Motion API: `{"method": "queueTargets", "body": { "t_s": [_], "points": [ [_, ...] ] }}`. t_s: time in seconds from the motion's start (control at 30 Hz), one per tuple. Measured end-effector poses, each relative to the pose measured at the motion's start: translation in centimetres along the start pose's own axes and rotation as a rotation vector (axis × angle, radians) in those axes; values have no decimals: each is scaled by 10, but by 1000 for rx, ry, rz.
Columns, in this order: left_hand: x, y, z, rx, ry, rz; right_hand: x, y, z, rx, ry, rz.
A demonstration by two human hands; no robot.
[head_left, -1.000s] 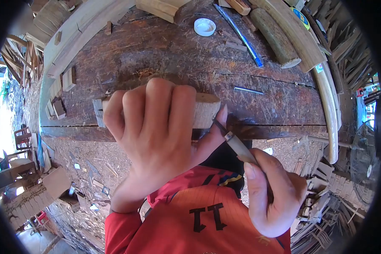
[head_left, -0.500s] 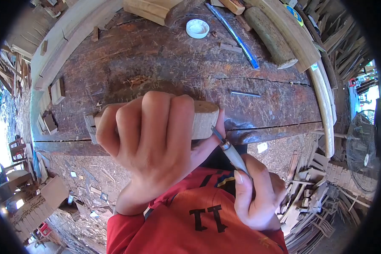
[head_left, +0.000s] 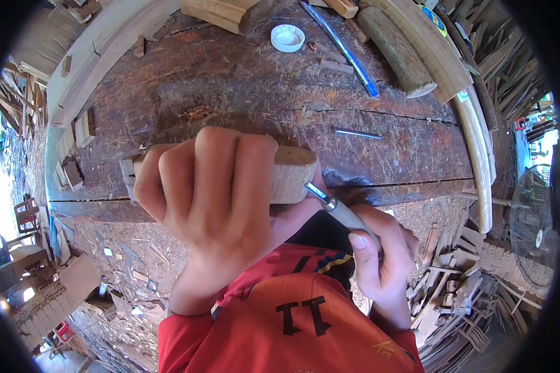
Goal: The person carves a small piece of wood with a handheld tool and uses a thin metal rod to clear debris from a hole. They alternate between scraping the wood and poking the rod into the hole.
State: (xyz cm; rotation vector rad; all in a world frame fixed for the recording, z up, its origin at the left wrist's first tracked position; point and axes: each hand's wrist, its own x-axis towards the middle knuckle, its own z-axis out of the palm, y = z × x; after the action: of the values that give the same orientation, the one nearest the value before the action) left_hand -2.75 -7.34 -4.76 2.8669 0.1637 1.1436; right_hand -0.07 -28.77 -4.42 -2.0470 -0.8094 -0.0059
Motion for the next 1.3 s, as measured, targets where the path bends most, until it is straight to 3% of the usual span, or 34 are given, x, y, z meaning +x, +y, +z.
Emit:
{"method": "queueTargets", "body": {
  "t_s": [0.73,1.17,1.3],
  "points": [
    [3,-1,-2,4,-25,13,9,-1,-13,-57,30,-55],
    [9,-4,5,-25,-3,41,17,-6,-18,-301,32,-211],
    [9,-3,4,-17,-3,40,7,0,-2,-90,20,-83]
  ]
}}
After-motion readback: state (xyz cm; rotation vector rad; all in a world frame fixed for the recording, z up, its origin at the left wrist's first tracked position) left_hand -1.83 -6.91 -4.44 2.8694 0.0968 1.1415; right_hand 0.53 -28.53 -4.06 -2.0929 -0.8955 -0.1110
